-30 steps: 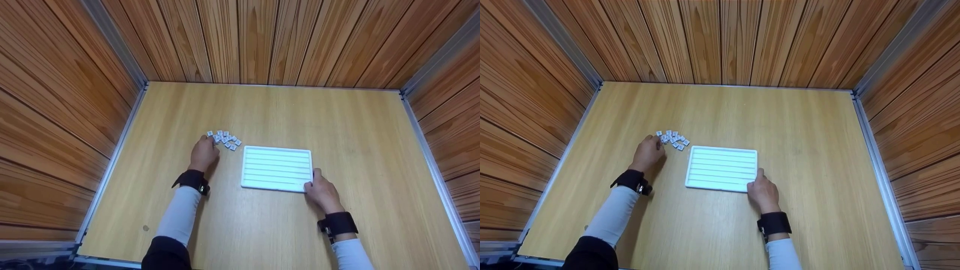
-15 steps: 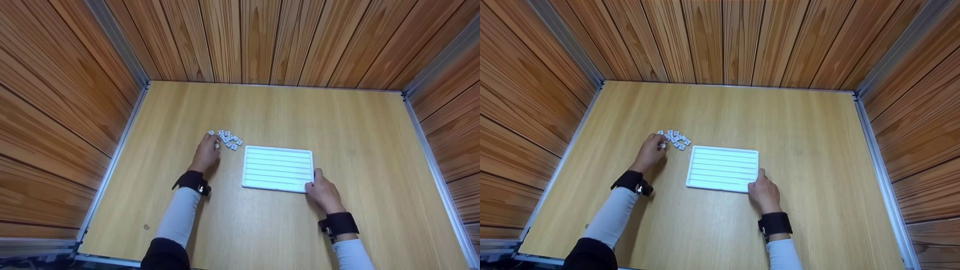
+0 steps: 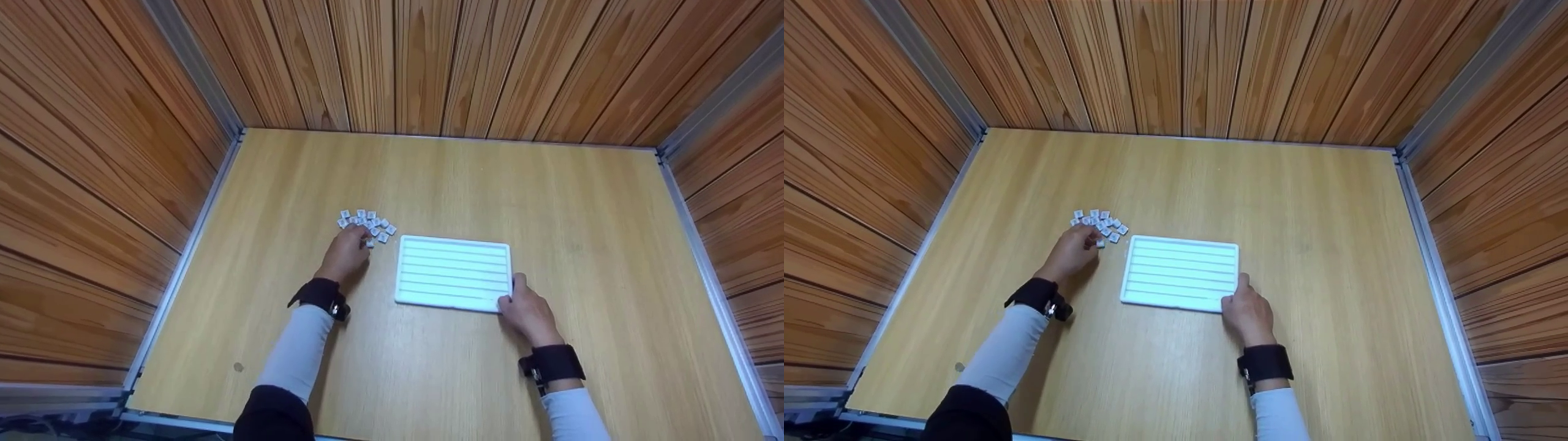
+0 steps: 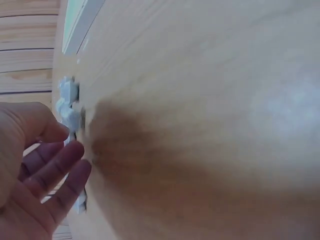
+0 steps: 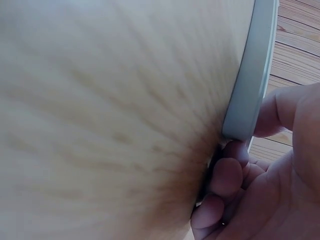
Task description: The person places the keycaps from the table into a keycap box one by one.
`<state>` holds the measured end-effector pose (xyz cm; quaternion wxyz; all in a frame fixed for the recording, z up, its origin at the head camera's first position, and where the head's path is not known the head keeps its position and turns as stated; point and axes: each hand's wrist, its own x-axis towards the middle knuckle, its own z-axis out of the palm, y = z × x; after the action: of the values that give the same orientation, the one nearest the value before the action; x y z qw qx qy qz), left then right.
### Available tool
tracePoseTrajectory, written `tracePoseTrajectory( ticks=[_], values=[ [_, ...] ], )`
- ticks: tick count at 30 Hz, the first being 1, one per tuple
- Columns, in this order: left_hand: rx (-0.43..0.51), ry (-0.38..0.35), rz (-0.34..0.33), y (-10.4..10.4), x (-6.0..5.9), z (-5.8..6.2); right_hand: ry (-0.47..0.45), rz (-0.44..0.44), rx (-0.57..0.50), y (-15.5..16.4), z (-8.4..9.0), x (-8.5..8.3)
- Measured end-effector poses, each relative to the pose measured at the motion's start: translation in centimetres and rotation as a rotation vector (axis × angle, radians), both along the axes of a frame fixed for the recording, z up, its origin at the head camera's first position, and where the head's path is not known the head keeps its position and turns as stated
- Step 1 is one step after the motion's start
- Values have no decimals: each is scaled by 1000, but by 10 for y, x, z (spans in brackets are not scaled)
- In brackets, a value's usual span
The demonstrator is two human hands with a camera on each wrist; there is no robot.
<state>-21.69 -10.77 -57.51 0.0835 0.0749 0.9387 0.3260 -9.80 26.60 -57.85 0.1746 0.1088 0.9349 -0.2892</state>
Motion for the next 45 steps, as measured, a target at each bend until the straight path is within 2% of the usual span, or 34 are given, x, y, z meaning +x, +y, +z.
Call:
tracePoseTrajectory(
  ticks=[10, 15, 24, 35, 39, 45],
  values=[
    [-79, 13, -28, 10, 1, -2, 8, 5, 12, 0, -3, 2],
    [-83, -15, -12, 12, 1, -2, -3, 2, 6, -1, -3, 2],
    [-88, -10, -21, 17, 0, 4, 5, -3, 17, 0, -2, 2],
    [-54, 79, -132, 32, -2, 13, 20, -6, 4, 1, -2, 2],
    [-68, 110, -175, 38, -3, 15, 36, 1, 5, 1, -2, 2],
    [-60, 86, -194, 51, -5, 18, 39, 5, -2, 1, -2, 1]
  ],
)
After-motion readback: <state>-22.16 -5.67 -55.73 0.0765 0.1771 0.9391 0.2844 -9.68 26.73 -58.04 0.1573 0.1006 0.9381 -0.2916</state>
